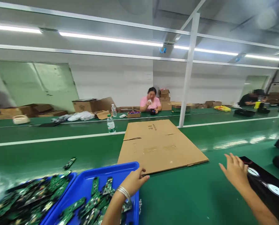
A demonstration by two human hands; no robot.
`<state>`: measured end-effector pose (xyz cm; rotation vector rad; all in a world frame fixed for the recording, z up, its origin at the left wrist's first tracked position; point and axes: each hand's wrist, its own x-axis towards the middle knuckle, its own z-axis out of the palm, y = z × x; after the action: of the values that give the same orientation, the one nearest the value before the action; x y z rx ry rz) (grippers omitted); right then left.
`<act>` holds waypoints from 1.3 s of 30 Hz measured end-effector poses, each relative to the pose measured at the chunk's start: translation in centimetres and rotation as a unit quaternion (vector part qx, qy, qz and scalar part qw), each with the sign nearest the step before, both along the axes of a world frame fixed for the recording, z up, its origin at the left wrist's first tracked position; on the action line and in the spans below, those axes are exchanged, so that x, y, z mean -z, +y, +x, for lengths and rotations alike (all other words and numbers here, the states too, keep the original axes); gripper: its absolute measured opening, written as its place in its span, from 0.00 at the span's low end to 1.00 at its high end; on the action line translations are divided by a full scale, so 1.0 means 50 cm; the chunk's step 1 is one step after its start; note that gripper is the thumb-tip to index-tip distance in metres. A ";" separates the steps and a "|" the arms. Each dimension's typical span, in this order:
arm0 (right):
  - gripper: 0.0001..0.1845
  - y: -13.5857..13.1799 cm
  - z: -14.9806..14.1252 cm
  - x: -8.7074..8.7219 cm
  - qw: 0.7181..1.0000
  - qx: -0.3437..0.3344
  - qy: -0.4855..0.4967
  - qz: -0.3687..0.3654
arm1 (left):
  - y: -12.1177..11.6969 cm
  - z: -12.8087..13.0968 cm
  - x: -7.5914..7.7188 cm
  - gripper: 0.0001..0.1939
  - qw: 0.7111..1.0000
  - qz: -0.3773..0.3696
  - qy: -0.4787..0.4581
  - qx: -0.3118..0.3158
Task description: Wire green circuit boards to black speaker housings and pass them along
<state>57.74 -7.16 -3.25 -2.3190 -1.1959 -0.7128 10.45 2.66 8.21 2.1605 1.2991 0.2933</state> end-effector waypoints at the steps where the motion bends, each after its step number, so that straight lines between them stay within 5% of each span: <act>1: 0.23 0.026 -0.060 0.008 0.998 -0.059 -0.004 0.004 | 0.002 -0.002 0.002 0.17 1.000 -0.001 0.000 -0.003; 5: 0.27 0.107 -0.325 0.046 0.955 -0.282 0.059 -0.068 | 0.013 -0.006 0.014 0.18 1.000 -0.001 0.005 -0.012; 8: 0.34 0.142 -0.484 0.071 0.918 -0.339 0.131 -0.160 | 0.023 -0.003 0.022 0.17 0.999 -0.004 0.025 -0.022; 11: 0.33 0.156 -0.566 0.082 0.912 -0.335 0.160 -0.175 | 0.029 -0.001 0.024 0.16 0.999 0.001 0.047 -0.027; 17: 0.21 0.139 -0.568 0.059 0.883 -0.384 0.205 -0.175 | 0.031 0.014 0.029 0.21 0.998 0.003 0.056 0.018; 24: 0.21 0.140 -0.545 0.036 0.870 -0.404 0.210 -0.191 | 0.039 0.046 0.083 0.25 0.986 -0.069 0.056 0.138; 34: 0.22 0.144 -0.537 0.030 0.877 -0.407 0.157 -0.201 | 0.114 0.050 0.194 0.19 0.990 -0.043 0.025 0.135; 39: 0.20 0.143 -0.539 0.027 0.891 -0.394 0.135 -0.181 | 0.145 0.062 0.257 0.17 0.995 -0.028 -0.040 0.082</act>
<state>30.79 -0.03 -4.60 -1.8138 -2.0448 0.1335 13.55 9.90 -4.62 2.1688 1.0655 0.2704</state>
